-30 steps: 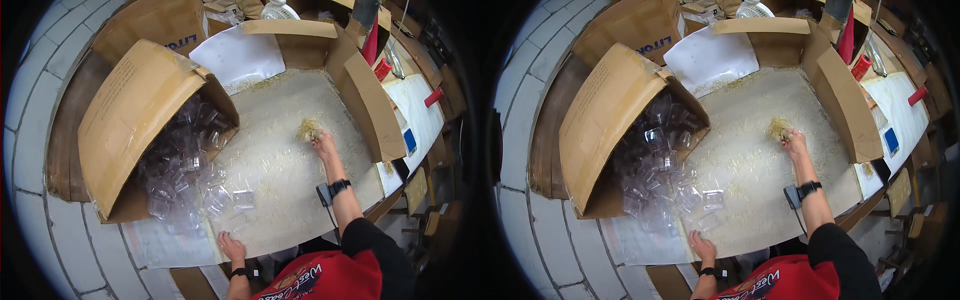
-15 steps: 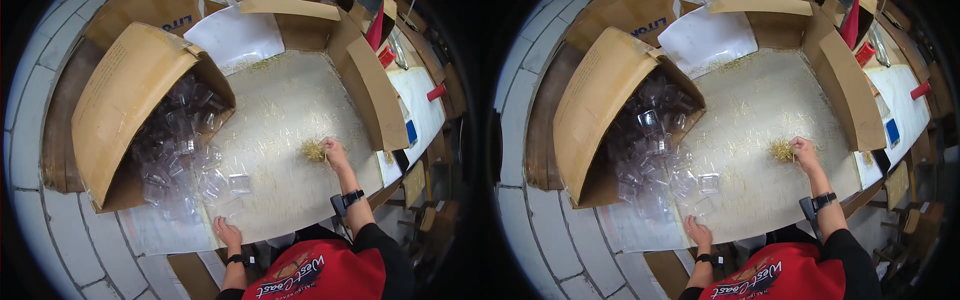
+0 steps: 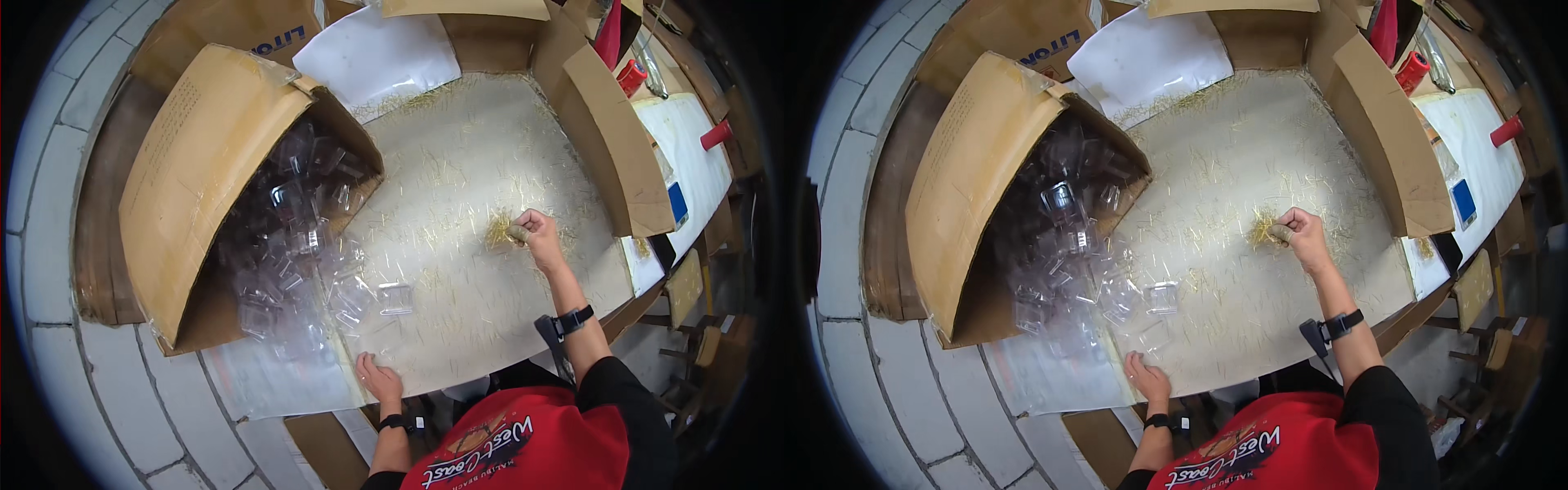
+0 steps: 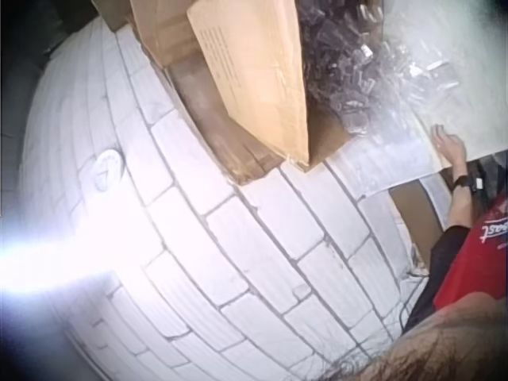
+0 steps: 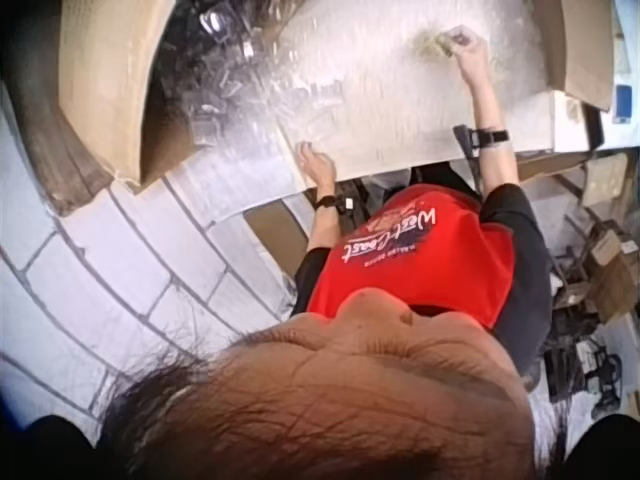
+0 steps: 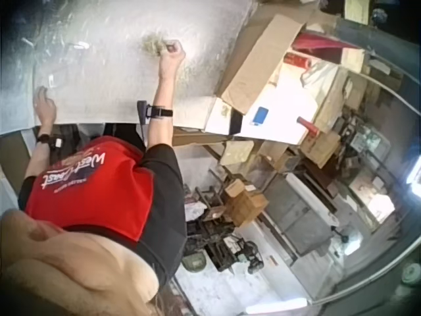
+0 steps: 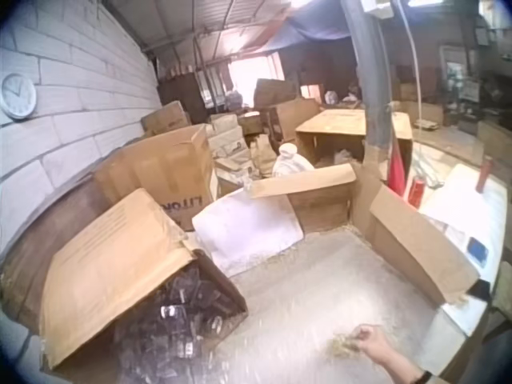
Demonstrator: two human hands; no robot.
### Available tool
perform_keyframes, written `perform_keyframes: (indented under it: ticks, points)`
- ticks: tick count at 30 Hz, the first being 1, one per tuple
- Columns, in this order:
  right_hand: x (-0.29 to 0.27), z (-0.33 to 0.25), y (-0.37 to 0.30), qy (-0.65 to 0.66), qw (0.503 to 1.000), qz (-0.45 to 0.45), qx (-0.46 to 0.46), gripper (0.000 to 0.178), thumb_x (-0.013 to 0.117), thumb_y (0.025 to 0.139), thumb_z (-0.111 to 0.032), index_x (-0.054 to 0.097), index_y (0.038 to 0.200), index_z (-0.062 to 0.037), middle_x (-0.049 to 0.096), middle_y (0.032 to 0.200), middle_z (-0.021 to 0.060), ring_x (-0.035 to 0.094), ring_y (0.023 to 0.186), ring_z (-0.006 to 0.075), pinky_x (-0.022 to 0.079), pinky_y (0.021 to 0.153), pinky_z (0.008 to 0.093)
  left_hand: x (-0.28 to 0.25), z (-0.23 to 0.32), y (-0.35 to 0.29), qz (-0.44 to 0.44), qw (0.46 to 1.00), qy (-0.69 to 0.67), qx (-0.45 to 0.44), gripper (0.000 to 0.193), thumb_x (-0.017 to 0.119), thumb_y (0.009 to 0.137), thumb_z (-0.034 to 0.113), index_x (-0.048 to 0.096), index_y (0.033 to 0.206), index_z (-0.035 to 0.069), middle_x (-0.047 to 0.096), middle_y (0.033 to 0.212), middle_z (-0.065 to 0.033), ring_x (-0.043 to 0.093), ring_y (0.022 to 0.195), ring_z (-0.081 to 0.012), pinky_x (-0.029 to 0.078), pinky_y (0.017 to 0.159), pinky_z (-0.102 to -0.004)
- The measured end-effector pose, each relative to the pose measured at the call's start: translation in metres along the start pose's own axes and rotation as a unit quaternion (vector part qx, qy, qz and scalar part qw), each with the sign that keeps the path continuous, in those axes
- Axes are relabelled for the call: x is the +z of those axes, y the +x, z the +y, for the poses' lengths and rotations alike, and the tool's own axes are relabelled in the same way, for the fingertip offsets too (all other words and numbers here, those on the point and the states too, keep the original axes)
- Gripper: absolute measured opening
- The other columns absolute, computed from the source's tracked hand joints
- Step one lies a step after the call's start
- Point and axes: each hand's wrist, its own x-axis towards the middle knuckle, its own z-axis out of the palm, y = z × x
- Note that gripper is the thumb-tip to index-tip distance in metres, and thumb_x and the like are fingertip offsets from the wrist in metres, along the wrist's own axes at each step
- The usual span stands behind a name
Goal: The person gathers small yellowish items from a table surface and places them into small clear plastic containers. They handle the items by hand, picking them up from the table and filling the containers one by one. The filled containers are then placed into a cardboard box.
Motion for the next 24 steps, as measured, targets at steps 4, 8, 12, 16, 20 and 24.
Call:
perform_keyframes:
  ticks: [4, 8, 12, 16, 20, 24]
  points:
    - [0.015, -0.007, 0.027, 0.016, 0.999, 0.027, -0.037, 0.007, 0.062, 0.08, 0.005, 0.058, 0.08, -0.0008, 0.061, 0.071, 0.0044, 0.054, 0.058, 0.0075, 0.043, 0.052, 0.0209, 0.0, 0.004, 0.007, -0.008, 1.0, -0.004, 0.008, 0.039, 0.042, 0.07, -0.002, 0.048, 0.108, -0.004, 0.047, 0.117, -0.0218, 0.042, 0.112, -0.0405, 0.031, 0.098, -0.048]
    - [0.026, -0.012, 0.039, 0.032, 0.996, 0.037, -0.069, 0.007, 0.063, 0.08, 0.004, 0.058, 0.08, 0.0, 0.061, 0.071, 0.0046, 0.053, 0.058, 0.0077, 0.043, 0.052, 0.0214, 0.001, 0.002, 0.008, -0.007, 1.0, 0.001, 0.002, 0.038, 0.043, 0.071, -0.001, 0.049, 0.109, -0.004, 0.047, 0.119, -0.021, 0.042, 0.113, -0.0401, 0.032, 0.098, -0.0482]
    - [0.029, -0.005, 0.06, 0.075, 0.99, 0.088, -0.084, 0.008, 0.065, 0.08, 0.002, 0.058, 0.081, 0.0001, 0.061, 0.069, 0.0044, 0.053, 0.056, 0.0079, 0.042, 0.05, 0.0215, -0.003, 0.002, -0.002, -0.009, 1.0, 0.009, 0.005, 0.039, 0.043, 0.071, 0.0, 0.049, 0.11, -0.004, 0.046, 0.12, -0.0208, 0.042, 0.113, -0.0402, 0.032, 0.097, -0.0486]
    - [0.031, 0.001, 0.093, 0.042, 0.988, 0.129, -0.069, 0.008, 0.066, 0.079, 0.001, 0.058, 0.082, -0.0002, 0.06, 0.069, 0.0038, 0.052, 0.054, 0.0079, 0.041, 0.048, 0.0214, -0.003, 0.002, 0.003, -0.018, 1.0, -0.004, 0.004, 0.039, 0.043, 0.072, 0.0, 0.049, 0.11, -0.005, 0.046, 0.12, -0.021, 0.042, 0.114, -0.0402, 0.032, 0.098, -0.0486]
    - [0.03, -0.005, 0.1, 0.072, 0.987, 0.119, -0.085, 0.007, 0.065, 0.08, 0.001, 0.058, 0.08, -0.0004, 0.059, 0.067, 0.0028, 0.051, 0.054, 0.0079, 0.04, 0.048, 0.0211, 0.001, 0.002, 0.007, -0.009, 1.0, -0.013, 0.0, 0.038, 0.042, 0.071, 0.0, 0.049, 0.109, -0.005, 0.046, 0.119, -0.022, 0.042, 0.113, -0.0405, 0.031, 0.098, -0.0486]
    - [0.029, -0.016, 0.102, 0.005, 0.988, 0.131, -0.085, 0.008, 0.066, 0.079, 0.0, 0.058, 0.078, -0.0014, 0.058, 0.065, 0.0014, 0.051, 0.055, 0.0071, 0.04, 0.049, 0.0212, 0.0, -0.006, 0.0, -0.005, 1.0, -0.01, 0.002, 0.038, 0.042, 0.071, -0.002, 0.048, 0.108, -0.006, 0.046, 0.118, -0.0226, 0.041, 0.113, -0.0406, 0.031, 0.098, -0.0488]
